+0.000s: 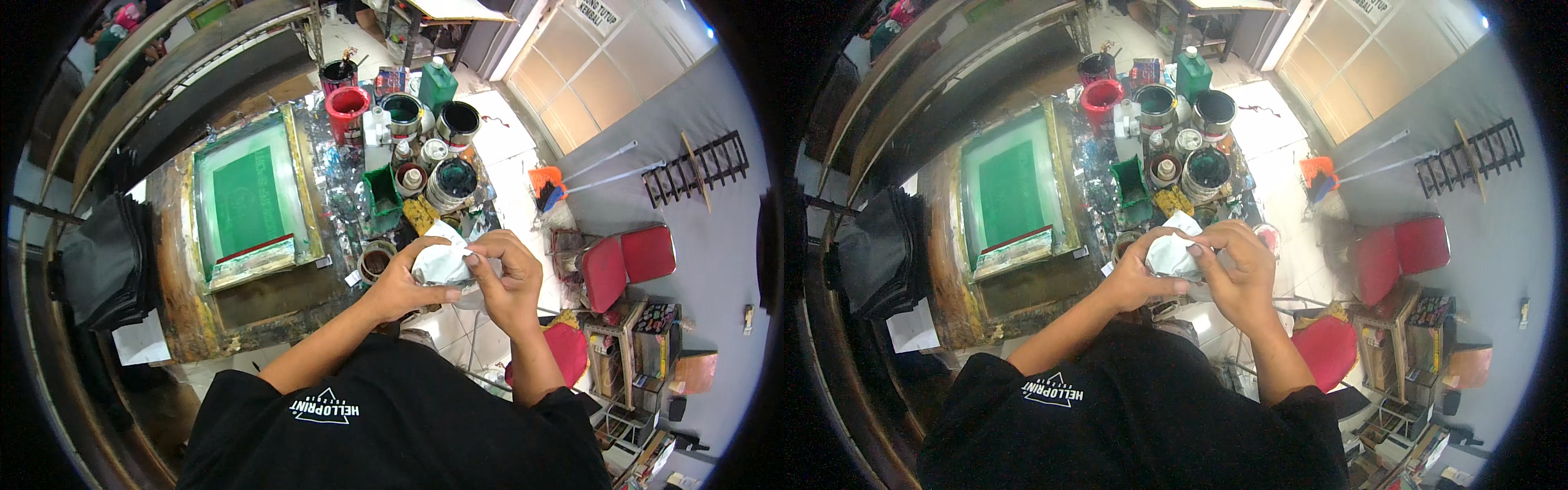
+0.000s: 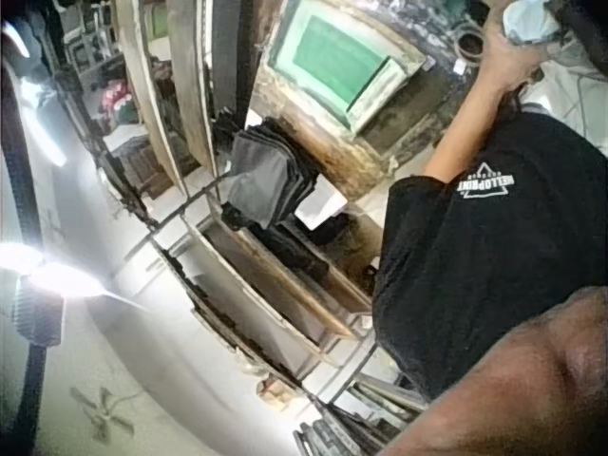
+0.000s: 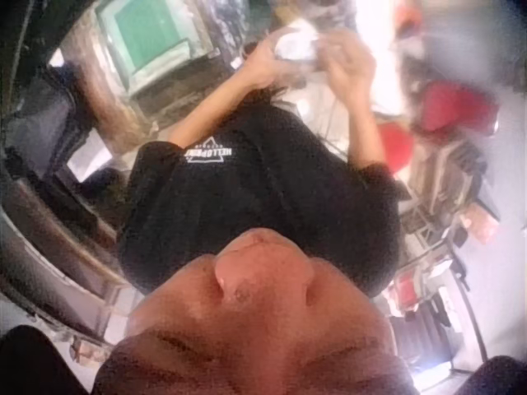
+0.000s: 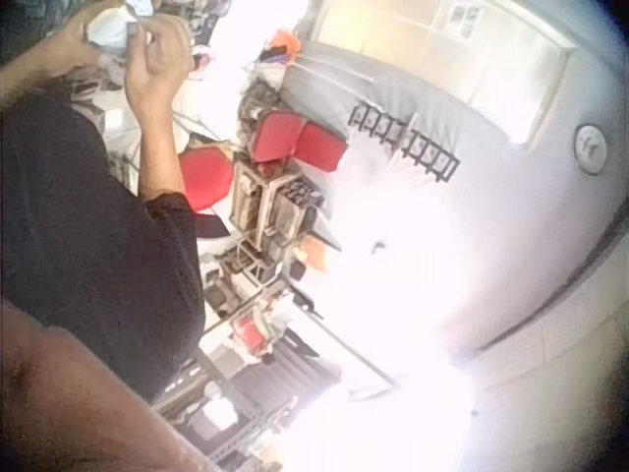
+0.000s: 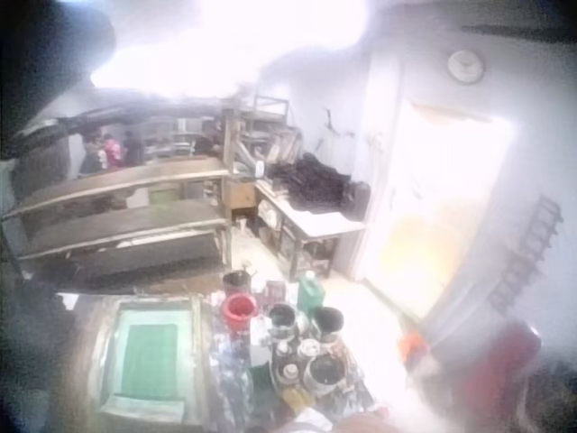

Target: The person prepares screen printing ink by pouring a liquid from a bottle into a green container and stirring it with a stick. They then retrieve a white plastic bag, open it, and pour its contents into the same container, followed by adding more liquid from a green bottle and stirring again.

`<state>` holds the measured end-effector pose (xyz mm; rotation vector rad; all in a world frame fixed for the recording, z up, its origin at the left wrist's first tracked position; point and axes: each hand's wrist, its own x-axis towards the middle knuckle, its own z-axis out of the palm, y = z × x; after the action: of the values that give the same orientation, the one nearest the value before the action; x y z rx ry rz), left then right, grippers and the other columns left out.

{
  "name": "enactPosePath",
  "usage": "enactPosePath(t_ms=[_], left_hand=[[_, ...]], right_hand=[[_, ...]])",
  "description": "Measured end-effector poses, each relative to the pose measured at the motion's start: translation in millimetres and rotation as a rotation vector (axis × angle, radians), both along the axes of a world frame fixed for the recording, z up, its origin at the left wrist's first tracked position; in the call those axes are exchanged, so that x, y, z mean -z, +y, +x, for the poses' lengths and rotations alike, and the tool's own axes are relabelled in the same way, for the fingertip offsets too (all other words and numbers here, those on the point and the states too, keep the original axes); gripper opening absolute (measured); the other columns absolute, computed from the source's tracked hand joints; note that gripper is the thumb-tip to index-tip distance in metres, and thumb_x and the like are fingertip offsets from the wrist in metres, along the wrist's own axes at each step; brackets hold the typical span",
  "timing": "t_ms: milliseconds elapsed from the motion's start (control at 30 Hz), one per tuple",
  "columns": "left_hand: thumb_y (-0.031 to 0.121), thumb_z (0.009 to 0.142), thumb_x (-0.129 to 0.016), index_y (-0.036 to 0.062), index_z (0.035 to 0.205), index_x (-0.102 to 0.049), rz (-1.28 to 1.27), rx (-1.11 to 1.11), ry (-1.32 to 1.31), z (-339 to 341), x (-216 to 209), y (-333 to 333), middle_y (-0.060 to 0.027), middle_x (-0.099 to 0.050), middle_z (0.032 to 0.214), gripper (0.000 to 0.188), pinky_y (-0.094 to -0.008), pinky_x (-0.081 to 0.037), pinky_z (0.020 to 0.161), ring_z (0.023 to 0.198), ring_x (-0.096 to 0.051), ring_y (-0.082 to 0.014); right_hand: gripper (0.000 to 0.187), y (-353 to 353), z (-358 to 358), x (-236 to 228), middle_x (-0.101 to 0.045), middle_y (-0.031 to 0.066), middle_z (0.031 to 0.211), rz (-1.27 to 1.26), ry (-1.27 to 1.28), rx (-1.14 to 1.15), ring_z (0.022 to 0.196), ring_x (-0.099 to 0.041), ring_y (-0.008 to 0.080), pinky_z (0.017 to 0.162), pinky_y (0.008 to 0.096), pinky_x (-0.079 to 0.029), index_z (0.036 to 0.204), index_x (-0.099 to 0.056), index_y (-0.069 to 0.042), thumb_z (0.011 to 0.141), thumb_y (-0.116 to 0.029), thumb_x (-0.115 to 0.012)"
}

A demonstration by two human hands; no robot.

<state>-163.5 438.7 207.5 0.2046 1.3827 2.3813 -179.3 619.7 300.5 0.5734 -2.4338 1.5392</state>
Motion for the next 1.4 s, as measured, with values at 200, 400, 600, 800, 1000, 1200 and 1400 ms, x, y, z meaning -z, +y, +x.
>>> enactPosePath(t_ms=[200,400,600,800,1000,1200,1400], left_hand=[[0.031,0.083,-0.087,0.0074,0.161,-0.025,-0.113,0.099,0.132,-10.6,-28.2,-24.2,-0.0198,-0.046,0.15,0.102,-0.0392,-0.047,0.105,0.133,-0.052,-0.0271],[0.037,0.092,-0.075,-0.0001,0.148,-0.046,-0.696,-0.304,0.696,-20.7,-67.1,-51.2,-0.0281,-0.048,0.15,0.073,-0.0453,-0.033,0.118,0.143,-0.044,-0.0416],[0.016,0.098,-0.069,-0.0031,0.128,-0.063,-0.189,-0.373,0.393,-28.9,-36.2,-33.9,-0.0163,-0.065,0.124,0.037,-0.035,-0.044,0.105,0.118,-0.061,-0.0234],[0.008,0.099,-0.067,-0.0048,0.125,-0.065,0.004,-0.508,0.17,-28.3,-5.9,-21.5,-0.0107,-0.064,0.116,0.029,-0.0288,-0.046,0.098,0.109,-0.06,-0.0155],[0.011,0.1,-0.068,-0.0051,0.124,-0.066,0.075,-0.517,-0.033,-29.9,23.8,-19.2,-0.008,-0.067,0.115,0.03,-0.0262,-0.048,0.094,0.105,-0.061,-0.0117],[0.015,0.101,-0.067,-0.0038,0.126,-0.067,0.132,-0.496,-0.205,-41.2,25.4,-24.7,-0.004,-0.071,0.112,0.031,-0.0244,-0.051,0.087,0.098,-0.063,-0.0075],[0.017,0.103,-0.065,-0.0046,0.124,-0.067,0.351,-0.542,-0.413,-54.1,20.2,-23.4,-0.0054,-0.072,0.108,0.03,-0.0243,-0.053,0.083,0.093,-0.065,-0.0072]], right_hand=[[0.007,-11.7,-13.0,-16.5,-0.071,0.0119,0.091,-0.075,-0.013,0.014,0.085,-0.066,0.0217,0.079,0.0328,-0.052,0.093,-0.069,0.002,0.089,-0.001,-0.074],[0.007,-18.7,-25.8,-20.1,-0.069,0.0112,0.09,-0.04,-0.039,-0.025,0.084,-0.065,0.0191,0.077,0.0301,-0.051,0.094,-0.069,0.002,0.09,-0.002,-0.074],[0.007,-32.1,-39.6,-10.4,-0.07,0.0112,0.091,-0.019,-0.106,-0.053,0.082,-0.066,0.0183,0.076,0.03,-0.052,0.094,-0.069,0.001,0.09,-0.002,-0.074],[0.006,-48.0,-55.5,-1.3,-0.071,0.01,0.088,0.163,-0.192,-0.09,0.08,-0.066,0.0159,0.074,0.0288,-0.052,0.094,-0.069,0.001,0.092,-0.005,-0.072],[0.012,-60.5,-71.3,19.6,-0.07,0.0097,0.084,0.118,-0.483,-0.032,0.077,-0.065,0.0128,0.071,0.0286,-0.052,0.093,-0.07,0.002,0.094,-0.009,-0.072],[0.018,-72.2,-96.9,26.0,-0.069,0.0087,0.079,0.27,-0.525,-0.051,0.071,-0.063,0.0123,0.065,0.03,-0.05,0.093,-0.069,0.003,0.094,-0.014,-0.072],[0.016,-85.6,-124.1,28.3,-0.065,-0.0012,0.079,0.317,-0.631,-0.113,0.072,-0.055,0.0032,0.064,0.0217,-0.045,0.092,-0.067,0.003,0.095,-0.012,-0.071]])
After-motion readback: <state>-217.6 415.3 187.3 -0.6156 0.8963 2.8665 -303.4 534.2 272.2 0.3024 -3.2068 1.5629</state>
